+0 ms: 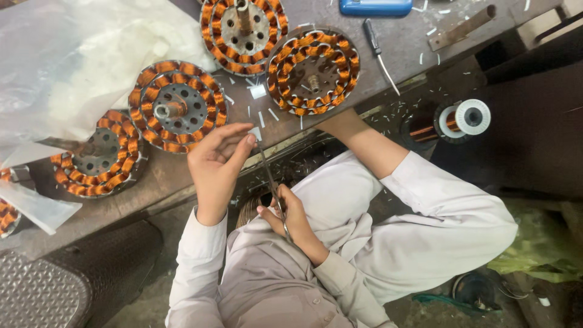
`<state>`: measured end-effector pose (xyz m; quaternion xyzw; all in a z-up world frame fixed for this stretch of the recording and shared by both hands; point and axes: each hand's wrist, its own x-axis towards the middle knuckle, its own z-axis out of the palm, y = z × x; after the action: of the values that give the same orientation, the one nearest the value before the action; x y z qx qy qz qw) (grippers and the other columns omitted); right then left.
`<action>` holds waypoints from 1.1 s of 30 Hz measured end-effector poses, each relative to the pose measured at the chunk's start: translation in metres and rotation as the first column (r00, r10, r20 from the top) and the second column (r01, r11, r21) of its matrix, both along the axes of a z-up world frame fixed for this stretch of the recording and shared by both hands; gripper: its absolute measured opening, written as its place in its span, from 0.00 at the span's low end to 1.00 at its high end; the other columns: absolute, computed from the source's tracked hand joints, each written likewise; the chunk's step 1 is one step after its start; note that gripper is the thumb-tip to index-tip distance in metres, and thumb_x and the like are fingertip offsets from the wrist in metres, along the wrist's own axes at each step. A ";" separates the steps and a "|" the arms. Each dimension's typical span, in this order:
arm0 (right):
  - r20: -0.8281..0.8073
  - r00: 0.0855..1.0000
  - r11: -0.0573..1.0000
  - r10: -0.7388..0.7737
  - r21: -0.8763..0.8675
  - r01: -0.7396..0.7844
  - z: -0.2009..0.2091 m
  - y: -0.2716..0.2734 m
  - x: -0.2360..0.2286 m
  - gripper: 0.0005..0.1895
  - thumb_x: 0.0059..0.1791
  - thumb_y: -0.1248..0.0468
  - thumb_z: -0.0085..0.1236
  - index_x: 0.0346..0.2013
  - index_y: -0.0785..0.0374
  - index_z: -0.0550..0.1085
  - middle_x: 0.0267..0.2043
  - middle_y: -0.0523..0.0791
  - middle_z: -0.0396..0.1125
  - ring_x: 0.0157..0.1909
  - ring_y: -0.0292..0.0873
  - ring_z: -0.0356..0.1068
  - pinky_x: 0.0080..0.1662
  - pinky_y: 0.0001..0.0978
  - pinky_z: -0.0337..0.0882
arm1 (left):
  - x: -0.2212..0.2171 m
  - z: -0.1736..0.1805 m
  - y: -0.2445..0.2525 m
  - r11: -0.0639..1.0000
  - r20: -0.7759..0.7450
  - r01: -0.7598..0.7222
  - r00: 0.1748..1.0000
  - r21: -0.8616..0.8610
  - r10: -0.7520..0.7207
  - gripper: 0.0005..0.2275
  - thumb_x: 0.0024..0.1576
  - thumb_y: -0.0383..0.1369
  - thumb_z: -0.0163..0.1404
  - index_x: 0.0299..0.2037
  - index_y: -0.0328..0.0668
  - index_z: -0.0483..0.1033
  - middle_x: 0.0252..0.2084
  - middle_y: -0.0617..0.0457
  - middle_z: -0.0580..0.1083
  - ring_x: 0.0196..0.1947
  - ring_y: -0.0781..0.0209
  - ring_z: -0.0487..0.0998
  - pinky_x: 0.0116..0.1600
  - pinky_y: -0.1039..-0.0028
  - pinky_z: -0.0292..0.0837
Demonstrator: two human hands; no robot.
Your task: The person assembles motor stator components by cutting small white plastic spacers with scissors, inserting them into slots on the copper-wound stator, and using a screwdriver to adjust the copper windings. The person handles multiple stators and tools on a cluttered workbench.
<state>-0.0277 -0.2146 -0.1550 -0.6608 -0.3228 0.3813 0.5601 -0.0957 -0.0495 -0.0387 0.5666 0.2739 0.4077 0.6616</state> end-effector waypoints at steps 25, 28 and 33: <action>0.689 0.722 0.983 -0.061 -0.085 0.164 0.061 -0.116 0.155 0.15 0.46 0.63 0.70 0.38 0.65 0.71 0.34 0.42 0.67 0.35 0.34 0.68 0.38 0.25 0.65 | -0.022 -0.026 0.007 0.976 0.058 0.103 0.992 0.193 -0.116 0.03 0.61 0.20 0.54 0.42 0.30 0.79 0.49 0.51 0.71 0.40 0.69 0.73 0.43 0.81 0.68; 0.665 0.747 0.975 -0.008 -0.160 0.152 0.070 -0.121 0.154 0.16 0.46 0.65 0.69 0.41 0.66 0.71 0.37 0.43 0.68 0.36 0.35 0.70 0.39 0.26 0.68 | -0.013 -0.023 -0.001 0.965 0.015 0.194 0.980 0.174 -0.200 0.05 0.62 0.21 0.52 0.45 0.29 0.79 0.49 0.48 0.74 0.39 0.66 0.77 0.45 0.78 0.73; 0.533 0.846 0.999 0.026 0.004 -0.033 0.132 -0.099 0.121 0.18 0.46 0.67 0.68 0.47 0.68 0.72 0.42 0.45 0.70 0.39 0.37 0.74 0.42 0.27 0.71 | 0.010 -0.003 -0.038 0.903 0.158 0.393 0.894 0.175 -0.420 0.07 0.64 0.22 0.48 0.49 0.27 0.75 0.53 0.46 0.70 0.49 0.58 0.81 0.51 0.71 0.83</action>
<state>0.0935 -0.3134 -0.0231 -0.7319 -0.4781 0.1895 0.4470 -0.0857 -0.0873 -0.0413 0.6139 0.0552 0.3307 0.7146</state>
